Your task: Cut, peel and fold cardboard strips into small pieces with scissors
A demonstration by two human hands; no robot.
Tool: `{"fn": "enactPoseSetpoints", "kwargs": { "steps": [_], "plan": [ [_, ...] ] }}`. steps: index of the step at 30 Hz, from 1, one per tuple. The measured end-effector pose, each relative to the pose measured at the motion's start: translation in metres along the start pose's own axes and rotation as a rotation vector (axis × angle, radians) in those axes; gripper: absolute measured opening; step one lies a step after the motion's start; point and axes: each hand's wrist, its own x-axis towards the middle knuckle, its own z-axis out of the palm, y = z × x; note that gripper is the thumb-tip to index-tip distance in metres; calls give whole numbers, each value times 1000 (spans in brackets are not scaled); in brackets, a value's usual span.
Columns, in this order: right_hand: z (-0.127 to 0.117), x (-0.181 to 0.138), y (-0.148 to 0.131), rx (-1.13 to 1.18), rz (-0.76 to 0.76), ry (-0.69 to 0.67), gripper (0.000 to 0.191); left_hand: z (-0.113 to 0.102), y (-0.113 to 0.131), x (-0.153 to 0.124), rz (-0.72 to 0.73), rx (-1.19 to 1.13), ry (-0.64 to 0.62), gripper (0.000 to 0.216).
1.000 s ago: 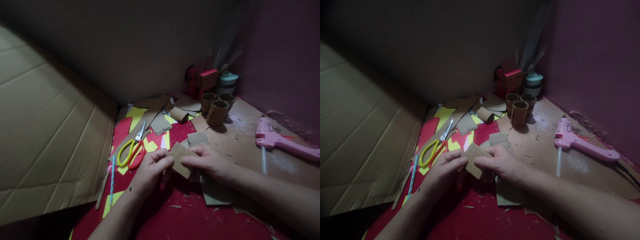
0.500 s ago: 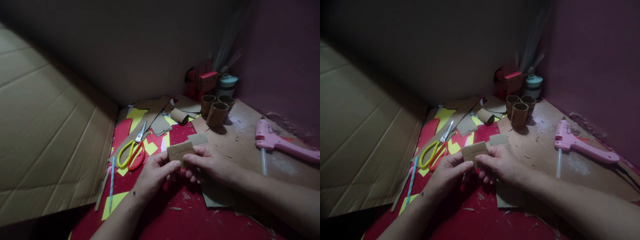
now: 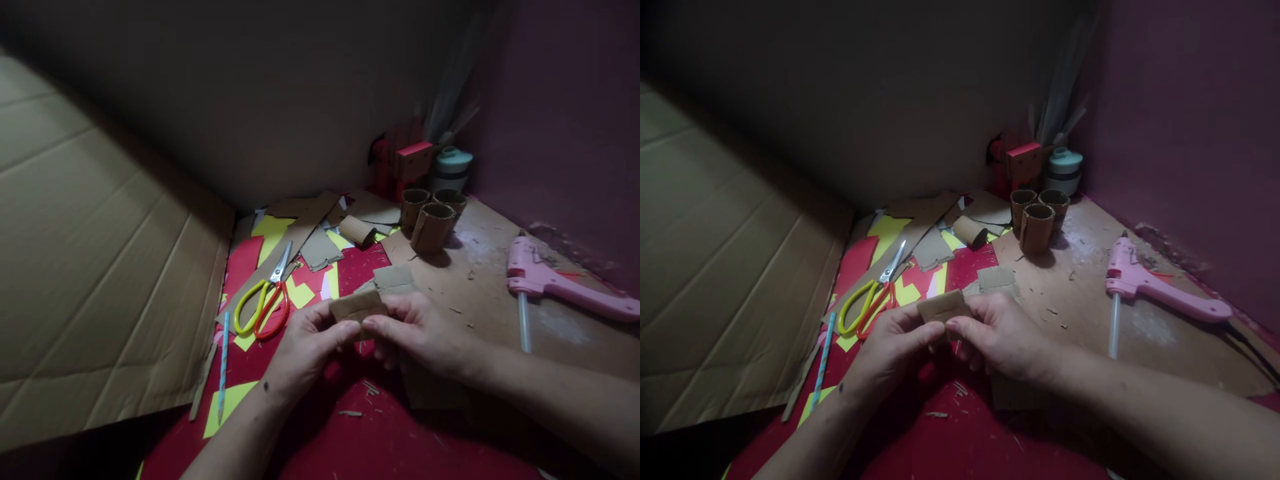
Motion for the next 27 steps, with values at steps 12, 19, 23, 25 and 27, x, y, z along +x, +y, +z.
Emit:
{"fn": "enactPoseSetpoints", "kwargs": {
  "steps": [12,19,23,25,27],
  "plan": [
    [4,-5,1,-190,-134,-60,24,2,2,-2,63,-170,85,10],
    [-1,-7,2,-424,-290,-43,30,1,11,-7,29,2,5,10],
    [2,-10,3,-499,-338,-119,32,2,18,-15,139,258,29,15],
    [4,-11,2,-528,-350,-139,35,3,18,-17,195,295,41,19],
    [4,-10,1,-536,-341,-140,35,2,17,-16,189,275,44,19]
  ]
}}
